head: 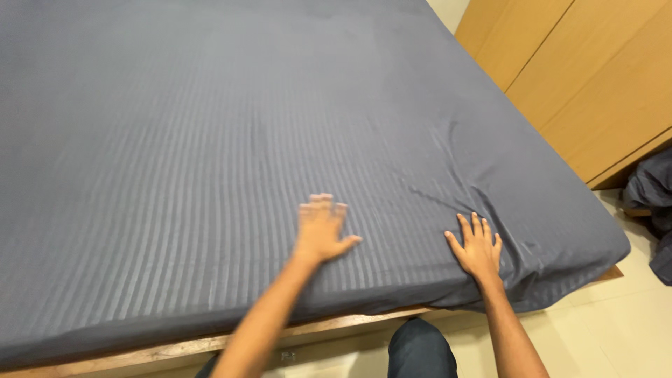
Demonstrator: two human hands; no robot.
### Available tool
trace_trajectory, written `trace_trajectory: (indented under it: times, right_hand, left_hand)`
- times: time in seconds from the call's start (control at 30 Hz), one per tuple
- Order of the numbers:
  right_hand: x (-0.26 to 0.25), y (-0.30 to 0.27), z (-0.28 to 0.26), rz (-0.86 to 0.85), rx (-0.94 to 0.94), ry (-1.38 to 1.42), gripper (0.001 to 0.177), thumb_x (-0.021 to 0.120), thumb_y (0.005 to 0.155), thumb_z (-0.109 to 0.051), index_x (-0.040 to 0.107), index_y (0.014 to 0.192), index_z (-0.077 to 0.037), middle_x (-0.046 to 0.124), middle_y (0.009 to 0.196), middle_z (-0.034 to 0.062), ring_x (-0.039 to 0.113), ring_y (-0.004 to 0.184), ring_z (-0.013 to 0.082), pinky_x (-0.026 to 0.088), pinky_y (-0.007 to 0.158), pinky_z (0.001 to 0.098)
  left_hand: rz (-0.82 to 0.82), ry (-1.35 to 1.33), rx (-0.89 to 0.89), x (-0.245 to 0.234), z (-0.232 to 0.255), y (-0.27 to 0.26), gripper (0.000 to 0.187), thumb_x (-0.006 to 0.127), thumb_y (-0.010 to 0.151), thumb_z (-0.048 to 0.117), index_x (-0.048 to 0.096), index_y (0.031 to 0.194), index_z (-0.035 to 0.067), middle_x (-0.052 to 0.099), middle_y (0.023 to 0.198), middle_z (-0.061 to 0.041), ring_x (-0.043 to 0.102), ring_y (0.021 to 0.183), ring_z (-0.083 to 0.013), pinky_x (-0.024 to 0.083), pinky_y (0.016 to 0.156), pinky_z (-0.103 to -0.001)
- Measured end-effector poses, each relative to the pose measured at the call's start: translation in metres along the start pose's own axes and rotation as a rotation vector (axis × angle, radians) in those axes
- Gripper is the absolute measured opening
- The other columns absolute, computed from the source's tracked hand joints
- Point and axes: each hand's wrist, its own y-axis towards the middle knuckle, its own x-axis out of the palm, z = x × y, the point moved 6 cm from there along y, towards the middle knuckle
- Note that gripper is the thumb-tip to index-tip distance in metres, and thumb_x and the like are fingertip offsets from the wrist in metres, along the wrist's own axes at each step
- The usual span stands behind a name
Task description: The person smoothes a blue bedsheet over a mattress and tucks the edges into the bed frame by hand while moving around the perimeter of the bed.
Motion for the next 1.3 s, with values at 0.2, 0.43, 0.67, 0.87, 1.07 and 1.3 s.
trace_trajectory:
  times: [0.2, 0.43, 0.67, 0.87, 1.07, 1.3]
  right_hand:
    - [0.003, 0.001, 0.004, 0.000, -0.001, -0.015, 0.072, 0.049, 0.093, -0.065, 0.045, 0.154, -0.027, 0.034, 0.164, 0.0125, 0.025, 0.153, 0.0327, 0.019, 0.117, 0.0640]
    - [0.004, 0.001, 0.005, 0.004, 0.020, -0.039, 0.071, 0.049, 0.093, -0.064, 0.045, 0.154, -0.028, 0.034, 0.166, 0.0103, 0.026, 0.153, 0.0310, 0.019, 0.118, 0.0608]
    - [0.002, -0.002, 0.004, 0.065, 0.020, 0.054, 0.067, 0.050, 0.095, -0.063, 0.049, 0.152, -0.027, 0.038, 0.165, 0.0091, 0.029, 0.155, 0.0301, 0.019, 0.122, 0.0601]
    - [-0.019, -0.001, -0.054, -0.011, -0.053, -0.008, 0.076, 0.052, 0.092, -0.065, 0.045, 0.153, -0.019, 0.035, 0.164, 0.0122, 0.025, 0.153, 0.0310, 0.016, 0.114, 0.0686]
    - [-0.019, -0.012, -0.237, -0.184, -0.614, 0.091, 0.075, 0.054, 0.093, -0.066, 0.042, 0.156, -0.028, 0.030, 0.167, 0.0056, 0.020, 0.156, 0.0295, 0.016, 0.115, 0.0706]
    - [0.009, 0.047, -0.135, -0.133, -0.338, 0.006, 0.071, 0.047, 0.094, -0.070, 0.042, 0.155, -0.035, 0.034, 0.167, 0.0047, 0.029, 0.155, 0.0284, 0.028, 0.122, 0.0557]
  left_hand:
    - [-0.113, -0.099, 0.180, 0.014, 0.047, 0.016, 0.082, 0.050, 0.088, 0.074, 0.048, 0.152, 0.023, 0.031, 0.163, -0.017, 0.019, 0.152, -0.0399, 0.015, 0.118, -0.065]
    - [-0.007, 0.151, -0.301, -0.070, -0.159, -0.035, 0.079, 0.047, 0.088, 0.075, 0.049, 0.150, 0.027, 0.035, 0.162, -0.009, 0.026, 0.151, -0.0370, 0.020, 0.118, -0.057]
    - [0.029, 0.272, -0.388, -0.069, -0.193, -0.057, 0.075, 0.041, 0.094, 0.069, 0.046, 0.154, 0.023, 0.034, 0.164, -0.013, 0.026, 0.151, -0.0405, 0.022, 0.119, -0.058]
    - [0.057, 0.264, -0.354, -0.074, -0.191, -0.059, 0.077, 0.042, 0.093, 0.070, 0.047, 0.153, 0.022, 0.036, 0.163, -0.014, 0.028, 0.151, -0.0405, 0.023, 0.118, -0.058]
    - [0.079, 0.257, -0.335, -0.073, -0.193, -0.060, 0.078, 0.043, 0.092, 0.071, 0.047, 0.154, 0.022, 0.037, 0.163, -0.013, 0.029, 0.151, -0.0404, 0.023, 0.118, -0.057]
    - [0.072, 0.296, -0.342, -0.068, -0.199, -0.066, 0.079, 0.043, 0.091, 0.073, 0.047, 0.154, 0.025, 0.038, 0.164, -0.012, 0.029, 0.151, -0.0392, 0.023, 0.119, -0.056]
